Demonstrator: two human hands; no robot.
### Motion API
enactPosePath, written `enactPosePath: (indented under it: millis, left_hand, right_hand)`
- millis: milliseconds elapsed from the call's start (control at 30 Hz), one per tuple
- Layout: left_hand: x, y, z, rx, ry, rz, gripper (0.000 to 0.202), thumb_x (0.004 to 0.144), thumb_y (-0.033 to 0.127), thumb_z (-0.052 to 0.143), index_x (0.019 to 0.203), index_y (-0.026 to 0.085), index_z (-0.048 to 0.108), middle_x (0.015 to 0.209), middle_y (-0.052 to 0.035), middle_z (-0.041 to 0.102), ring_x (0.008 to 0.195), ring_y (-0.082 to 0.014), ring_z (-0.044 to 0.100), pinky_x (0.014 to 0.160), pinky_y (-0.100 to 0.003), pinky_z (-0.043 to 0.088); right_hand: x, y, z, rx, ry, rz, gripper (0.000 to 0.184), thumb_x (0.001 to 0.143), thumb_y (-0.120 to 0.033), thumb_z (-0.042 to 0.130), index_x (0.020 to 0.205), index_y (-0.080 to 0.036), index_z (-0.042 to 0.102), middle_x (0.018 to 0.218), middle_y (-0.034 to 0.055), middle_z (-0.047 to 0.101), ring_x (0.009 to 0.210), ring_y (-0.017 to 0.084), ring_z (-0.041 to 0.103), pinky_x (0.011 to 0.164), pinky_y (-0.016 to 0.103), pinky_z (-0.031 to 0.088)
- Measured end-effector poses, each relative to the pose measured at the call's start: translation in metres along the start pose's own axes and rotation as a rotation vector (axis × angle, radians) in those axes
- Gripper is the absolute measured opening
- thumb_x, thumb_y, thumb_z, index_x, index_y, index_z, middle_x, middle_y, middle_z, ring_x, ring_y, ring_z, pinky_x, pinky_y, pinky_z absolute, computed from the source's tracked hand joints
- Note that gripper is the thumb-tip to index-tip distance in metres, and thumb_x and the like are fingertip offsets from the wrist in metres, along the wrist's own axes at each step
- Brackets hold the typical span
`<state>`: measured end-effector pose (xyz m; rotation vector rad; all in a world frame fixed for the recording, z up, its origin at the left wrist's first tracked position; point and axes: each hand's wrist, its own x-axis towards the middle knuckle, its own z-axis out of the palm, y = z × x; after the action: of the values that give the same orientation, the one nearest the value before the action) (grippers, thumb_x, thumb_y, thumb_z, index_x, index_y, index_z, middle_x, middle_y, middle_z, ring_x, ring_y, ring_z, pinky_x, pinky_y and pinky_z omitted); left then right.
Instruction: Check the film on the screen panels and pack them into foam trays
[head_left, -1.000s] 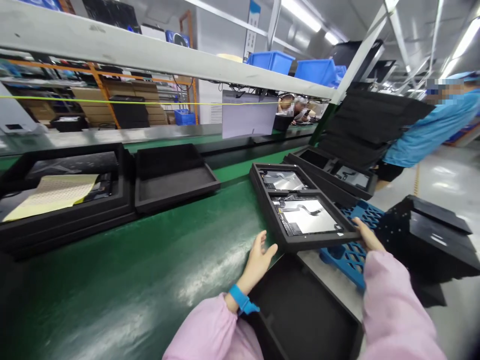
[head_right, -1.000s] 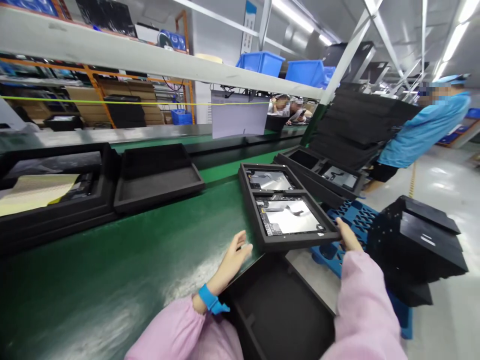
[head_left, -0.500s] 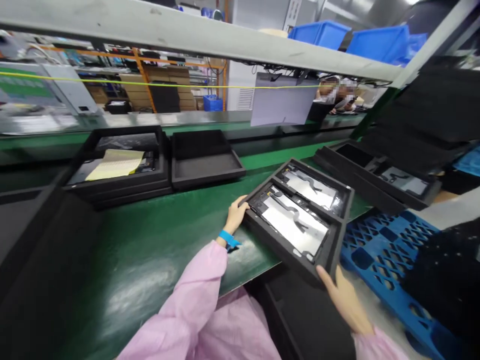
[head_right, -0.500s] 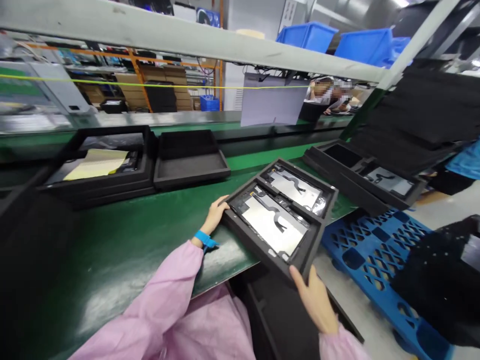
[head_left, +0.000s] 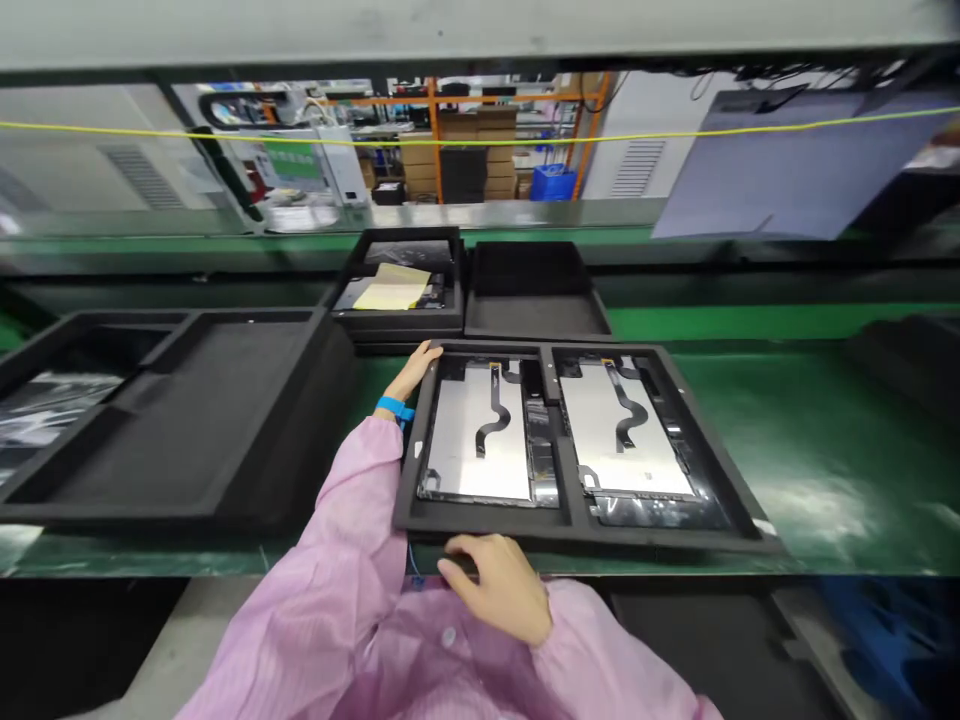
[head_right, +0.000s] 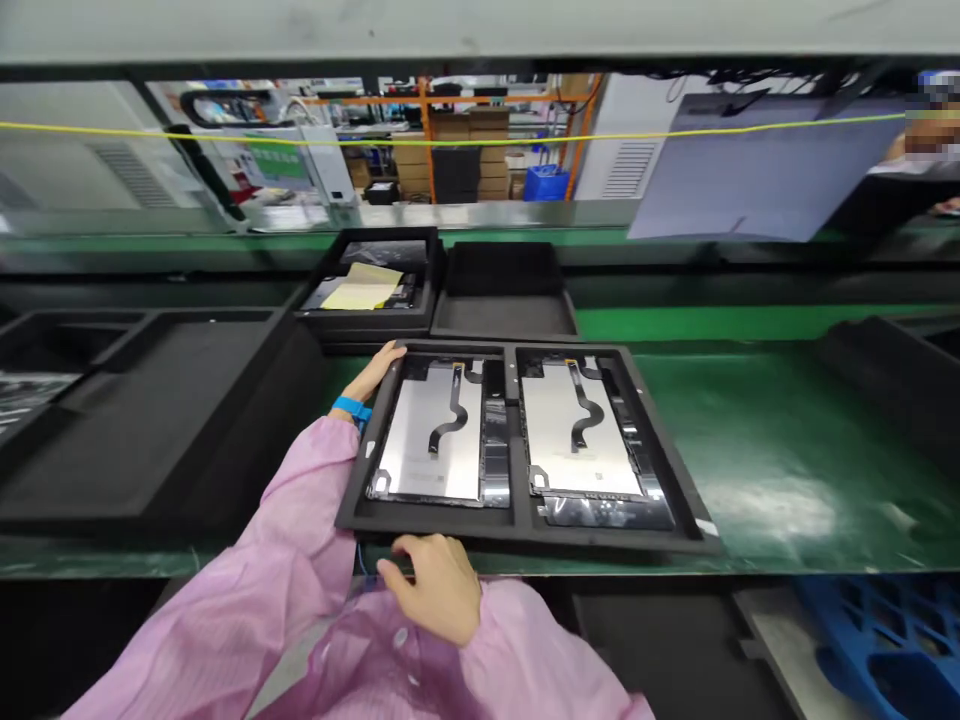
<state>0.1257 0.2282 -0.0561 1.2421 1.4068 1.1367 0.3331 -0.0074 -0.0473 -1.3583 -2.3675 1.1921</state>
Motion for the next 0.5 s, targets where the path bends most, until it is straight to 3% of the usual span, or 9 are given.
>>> enactPosePath:
  millis: [67, 133, 200, 300, 367, 500]
  left_hand:
    - [-0.01, -0.003, -0.007, -0.024, 0.005, 0.016, 0.036, 0.09, 0.033, 0.057, 0.122, 0.017, 0.055, 0.125, -0.0106, 0.057, 0.11, -0.0238, 0.058, 0.092, -0.047, 0.049]
    - [-0.026, -0.008, -0.009, -0.044, -0.012, 0.025, 0.037, 0.089, 0.032, 0.058, 0.123, 0.017, 0.055, 0.127, -0.0107, 0.056, 0.112, -0.0246, 0.057, 0.095, -0.049, 0.048]
    - [-0.043, -0.014, -0.008, -0.062, -0.026, 0.032, 0.039, 0.089, 0.031, 0.058, 0.126, 0.017, 0.053, 0.129, -0.011, 0.055, 0.114, -0.0251, 0.056, 0.097, -0.05, 0.046]
    - [-0.064, -0.02, -0.006, -0.083, -0.029, 0.033, 0.045, 0.091, 0.033, 0.055, 0.133, 0.018, 0.047, 0.132, -0.0118, 0.053, 0.116, -0.0259, 0.055, 0.099, -0.052, 0.044]
    - [-0.072, -0.021, -0.005, -0.085, -0.028, 0.028, 0.047, 0.092, 0.033, 0.053, 0.136, 0.019, 0.044, 0.135, -0.0121, 0.051, 0.119, -0.0264, 0.054, 0.102, -0.052, 0.042]
    - [-0.079, -0.022, -0.005, -0.061, -0.017, 0.022, 0.048, 0.092, 0.033, 0.052, 0.137, 0.019, 0.042, 0.134, -0.0124, 0.052, 0.117, -0.0261, 0.055, 0.101, -0.052, 0.042]
  right_hand:
    - [0.012, -0.011, -0.028, -0.009, -0.171, -0.173, 0.026, 0.084, -0.028, 0.062, 0.109, -0.022, 0.066, 0.091, -0.0021, 0.071, 0.085, 0.016, 0.067, 0.075, 0.022, 0.05]
    - [0.028, -0.017, -0.066, -0.035, -0.268, -0.3, 0.021, 0.085, -0.028, 0.061, 0.105, -0.026, 0.067, 0.079, -0.0085, 0.07, 0.069, 0.009, 0.066, 0.065, 0.016, 0.048]
    - [0.056, -0.017, -0.106, -0.179, -0.104, -0.281, 0.022, 0.093, -0.03, 0.05, 0.103, -0.022, 0.067, 0.075, -0.0045, 0.068, 0.066, 0.011, 0.064, 0.065, 0.021, 0.048]
    - [0.114, -0.001, -0.147, -0.332, 0.189, -0.174, 0.027, 0.094, -0.022, 0.045, 0.112, -0.012, 0.062, 0.111, 0.0114, 0.064, 0.101, 0.022, 0.06, 0.091, 0.037, 0.045]
    - [0.149, 0.017, -0.155, -0.429, 0.321, -0.087, 0.026, 0.093, -0.017, 0.047, 0.114, -0.008, 0.058, 0.121, 0.016, 0.056, 0.115, 0.026, 0.052, 0.1, 0.047, 0.038]
    - [0.177, 0.047, -0.146, -0.554, 0.4, -0.022, 0.025, 0.092, -0.029, 0.055, 0.111, -0.012, 0.058, 0.116, 0.0086, 0.055, 0.115, 0.023, 0.05, 0.1, 0.048, 0.04]
